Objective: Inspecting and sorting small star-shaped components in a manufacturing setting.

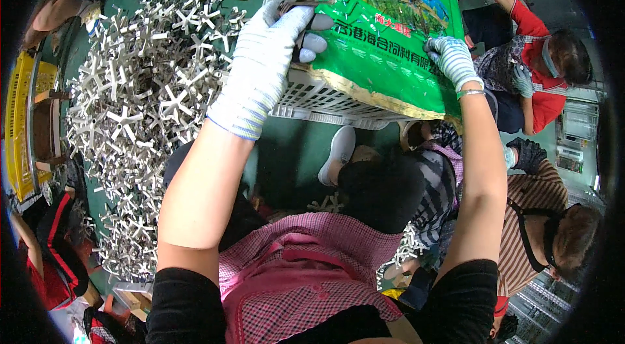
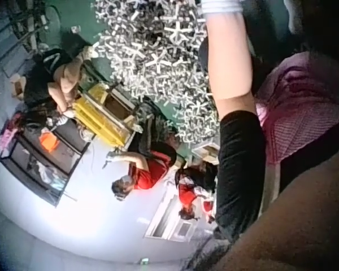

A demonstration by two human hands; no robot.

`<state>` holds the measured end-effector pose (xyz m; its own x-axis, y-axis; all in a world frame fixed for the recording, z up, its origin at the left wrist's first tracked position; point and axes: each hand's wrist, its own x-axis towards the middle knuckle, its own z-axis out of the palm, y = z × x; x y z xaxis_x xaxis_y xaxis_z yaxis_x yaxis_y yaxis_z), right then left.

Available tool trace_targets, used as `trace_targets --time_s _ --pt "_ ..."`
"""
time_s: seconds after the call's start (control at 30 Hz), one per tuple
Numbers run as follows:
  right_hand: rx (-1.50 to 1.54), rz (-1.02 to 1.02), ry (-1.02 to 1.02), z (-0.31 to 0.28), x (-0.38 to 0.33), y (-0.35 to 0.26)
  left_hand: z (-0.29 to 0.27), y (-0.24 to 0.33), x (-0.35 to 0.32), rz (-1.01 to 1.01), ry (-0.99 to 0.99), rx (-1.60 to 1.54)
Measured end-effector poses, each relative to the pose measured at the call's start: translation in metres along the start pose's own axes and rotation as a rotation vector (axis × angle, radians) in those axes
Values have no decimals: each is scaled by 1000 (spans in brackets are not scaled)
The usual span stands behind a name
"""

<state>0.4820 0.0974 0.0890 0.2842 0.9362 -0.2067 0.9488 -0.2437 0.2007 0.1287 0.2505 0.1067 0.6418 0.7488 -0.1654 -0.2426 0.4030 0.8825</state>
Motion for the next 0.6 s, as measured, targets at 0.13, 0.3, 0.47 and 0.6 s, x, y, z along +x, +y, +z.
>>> trace_targets --time_s 0.13,0.3,0.47,0.6 --pt "8 -26 151 -22 -11 -13 -6 -6 3 -3 -46 -25" --pt "919 92 463 -50 -30 -77 8 1 -6 -74 -80 -25" --pt "1500 75 210 -87 -38 -212 9 -14 -7 -136 -281 87" --pt "1625 -34 327 -75 -42 -233 5 -12 -22 330 -360 377"
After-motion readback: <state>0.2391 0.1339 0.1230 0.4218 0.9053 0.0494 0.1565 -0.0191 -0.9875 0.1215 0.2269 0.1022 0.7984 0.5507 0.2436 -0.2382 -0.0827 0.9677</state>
